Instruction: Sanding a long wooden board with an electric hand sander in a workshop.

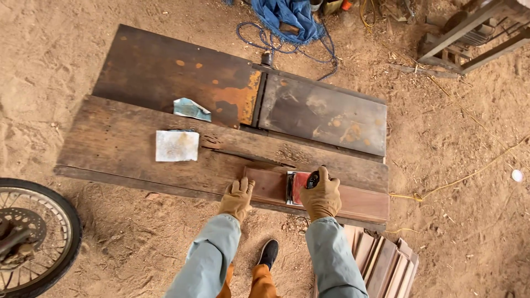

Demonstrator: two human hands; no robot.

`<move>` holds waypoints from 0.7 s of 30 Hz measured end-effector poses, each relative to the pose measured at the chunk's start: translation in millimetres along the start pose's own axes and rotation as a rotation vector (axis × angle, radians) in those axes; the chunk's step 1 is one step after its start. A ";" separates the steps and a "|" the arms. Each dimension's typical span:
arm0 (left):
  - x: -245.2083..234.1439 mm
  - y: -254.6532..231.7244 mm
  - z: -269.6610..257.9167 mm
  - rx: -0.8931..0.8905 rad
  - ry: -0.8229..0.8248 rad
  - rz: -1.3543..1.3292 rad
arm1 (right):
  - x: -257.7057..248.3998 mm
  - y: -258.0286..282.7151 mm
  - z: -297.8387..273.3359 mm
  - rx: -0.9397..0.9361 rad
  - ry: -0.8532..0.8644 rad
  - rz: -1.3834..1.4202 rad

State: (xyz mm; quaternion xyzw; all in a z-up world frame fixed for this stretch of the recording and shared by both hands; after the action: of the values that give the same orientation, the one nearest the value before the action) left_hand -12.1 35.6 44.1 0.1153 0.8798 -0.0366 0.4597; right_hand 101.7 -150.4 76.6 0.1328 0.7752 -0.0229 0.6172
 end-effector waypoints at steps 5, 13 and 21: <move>141.1 -21.8 72.4 -0.047 -0.146 -0.025 | -4.5 36.2 -23.0 0.038 0.039 0.002; 240.2 -22.0 124.7 0.074 -0.362 -0.349 | 13.1 62.3 -38.1 0.032 0.059 -0.028; 211.4 -19.5 104.9 0.082 -0.315 -0.207 | 18.1 83.8 -54.5 -0.008 0.041 -0.024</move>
State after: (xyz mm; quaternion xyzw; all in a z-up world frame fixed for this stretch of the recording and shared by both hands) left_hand -49.2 34.5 -189.7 0.0356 0.8019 -0.1370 0.5804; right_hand 65.8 -55.6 82.9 0.1214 0.7894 -0.0244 0.6013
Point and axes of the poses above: each hand's wrist, its own z-axis towards the middle knuckle, its own x-axis out of the palm, y = z × x, the point moved 1 cm from there along z, towards the middle knuckle, and after that the axes turned 7 degrees about x, right-handed, at the moved point
